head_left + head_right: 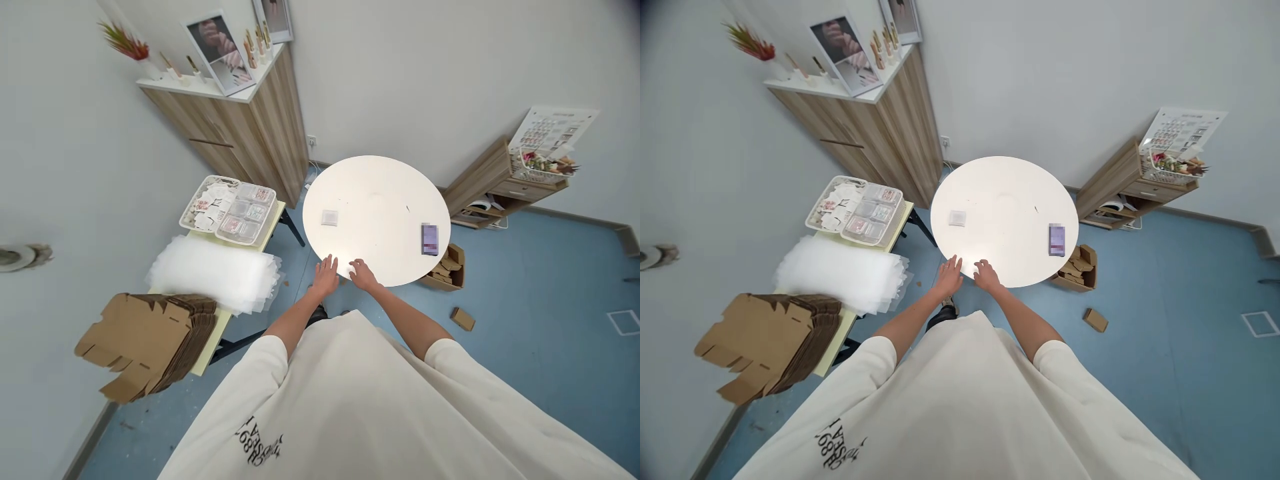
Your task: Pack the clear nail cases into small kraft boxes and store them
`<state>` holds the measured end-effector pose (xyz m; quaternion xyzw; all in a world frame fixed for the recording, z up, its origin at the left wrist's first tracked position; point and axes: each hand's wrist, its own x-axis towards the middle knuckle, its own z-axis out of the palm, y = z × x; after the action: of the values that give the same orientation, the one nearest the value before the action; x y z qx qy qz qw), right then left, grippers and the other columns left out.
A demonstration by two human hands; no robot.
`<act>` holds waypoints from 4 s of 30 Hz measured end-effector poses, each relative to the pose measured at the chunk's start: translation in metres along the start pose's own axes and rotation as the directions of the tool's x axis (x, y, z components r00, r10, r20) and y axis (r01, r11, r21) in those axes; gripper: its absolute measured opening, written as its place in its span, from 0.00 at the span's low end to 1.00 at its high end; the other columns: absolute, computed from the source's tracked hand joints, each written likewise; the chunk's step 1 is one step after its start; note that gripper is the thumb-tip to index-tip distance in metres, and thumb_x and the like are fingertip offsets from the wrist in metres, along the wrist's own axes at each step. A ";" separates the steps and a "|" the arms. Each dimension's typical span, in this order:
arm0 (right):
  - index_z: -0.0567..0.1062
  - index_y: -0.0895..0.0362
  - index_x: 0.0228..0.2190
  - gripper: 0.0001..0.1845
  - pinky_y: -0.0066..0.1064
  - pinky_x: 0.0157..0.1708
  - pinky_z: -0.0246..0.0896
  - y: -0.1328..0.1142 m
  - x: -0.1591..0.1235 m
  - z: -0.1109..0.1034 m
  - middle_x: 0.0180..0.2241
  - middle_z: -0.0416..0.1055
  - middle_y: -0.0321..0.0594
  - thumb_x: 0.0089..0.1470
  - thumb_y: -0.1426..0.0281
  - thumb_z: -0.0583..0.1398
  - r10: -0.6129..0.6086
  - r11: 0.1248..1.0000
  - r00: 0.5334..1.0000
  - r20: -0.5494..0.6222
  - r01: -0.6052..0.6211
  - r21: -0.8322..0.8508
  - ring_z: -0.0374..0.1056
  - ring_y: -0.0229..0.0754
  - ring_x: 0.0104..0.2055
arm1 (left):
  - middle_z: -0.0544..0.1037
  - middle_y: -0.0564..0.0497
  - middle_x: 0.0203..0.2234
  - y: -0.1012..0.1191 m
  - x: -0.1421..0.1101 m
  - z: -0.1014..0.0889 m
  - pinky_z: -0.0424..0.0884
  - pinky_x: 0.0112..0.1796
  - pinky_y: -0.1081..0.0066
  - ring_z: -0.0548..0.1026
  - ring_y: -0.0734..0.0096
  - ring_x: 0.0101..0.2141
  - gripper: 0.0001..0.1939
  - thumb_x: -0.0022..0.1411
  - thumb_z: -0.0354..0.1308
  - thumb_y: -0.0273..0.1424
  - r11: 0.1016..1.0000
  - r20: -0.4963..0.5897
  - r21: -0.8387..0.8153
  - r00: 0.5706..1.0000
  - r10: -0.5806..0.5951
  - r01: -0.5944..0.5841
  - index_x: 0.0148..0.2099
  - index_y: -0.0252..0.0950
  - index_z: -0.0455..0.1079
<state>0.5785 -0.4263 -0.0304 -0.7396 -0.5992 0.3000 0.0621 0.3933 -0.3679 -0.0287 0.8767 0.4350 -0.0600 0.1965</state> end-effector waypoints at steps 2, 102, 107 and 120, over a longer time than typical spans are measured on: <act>0.66 0.58 0.62 0.25 0.40 0.58 0.61 -0.009 -0.003 0.002 0.66 0.55 0.52 0.65 0.68 0.53 -0.035 0.999 0.999 -0.011 0.035 0.003 0.60 0.52 0.64 | 0.44 0.38 0.73 -0.004 -0.013 -0.006 0.51 0.65 0.44 0.48 0.46 0.70 0.35 0.69 0.47 0.33 0.999 -0.017 -0.003 0.999 -0.034 0.034 0.74 0.36 0.44; 0.69 0.56 0.61 0.28 0.49 0.56 0.55 -0.071 -0.014 -0.105 0.60 0.70 0.46 0.63 0.78 0.47 -0.569 0.802 0.656 -0.495 0.313 -0.508 0.64 0.53 0.56 | 0.62 0.40 0.67 0.019 -0.066 -0.138 0.48 0.67 0.52 0.57 0.55 0.67 0.36 0.66 0.46 0.24 0.965 -0.460 0.194 0.853 0.246 -0.174 0.74 0.34 0.46; 0.70 0.56 0.60 0.28 0.47 0.56 0.53 -0.001 -0.030 -0.101 0.58 0.71 0.46 0.62 0.79 0.48 -0.446 0.862 0.729 -0.518 0.194 -0.469 0.63 0.54 0.56 | 0.62 0.39 0.67 0.058 -0.023 -0.110 0.50 0.66 0.52 0.57 0.55 0.67 0.33 0.67 0.43 0.23 0.930 -0.358 0.221 0.863 0.357 -0.293 0.73 0.33 0.48; 0.68 0.56 0.62 0.29 0.43 0.56 0.48 0.066 -0.004 -0.058 0.56 0.71 0.48 0.62 0.79 0.49 -0.077 0.939 0.933 -0.351 -0.051 -0.340 0.61 0.53 0.56 | 0.61 0.38 0.68 0.047 0.078 -0.041 0.52 0.64 0.52 0.58 0.55 0.67 0.34 0.67 0.42 0.21 0.868 0.001 0.174 0.882 0.471 -0.464 0.74 0.33 0.48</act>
<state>0.6643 -0.4326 -0.0117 -0.7773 -0.6256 0.0502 0.0426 0.4759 -0.3193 0.0014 0.9704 0.2071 -0.0294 0.1209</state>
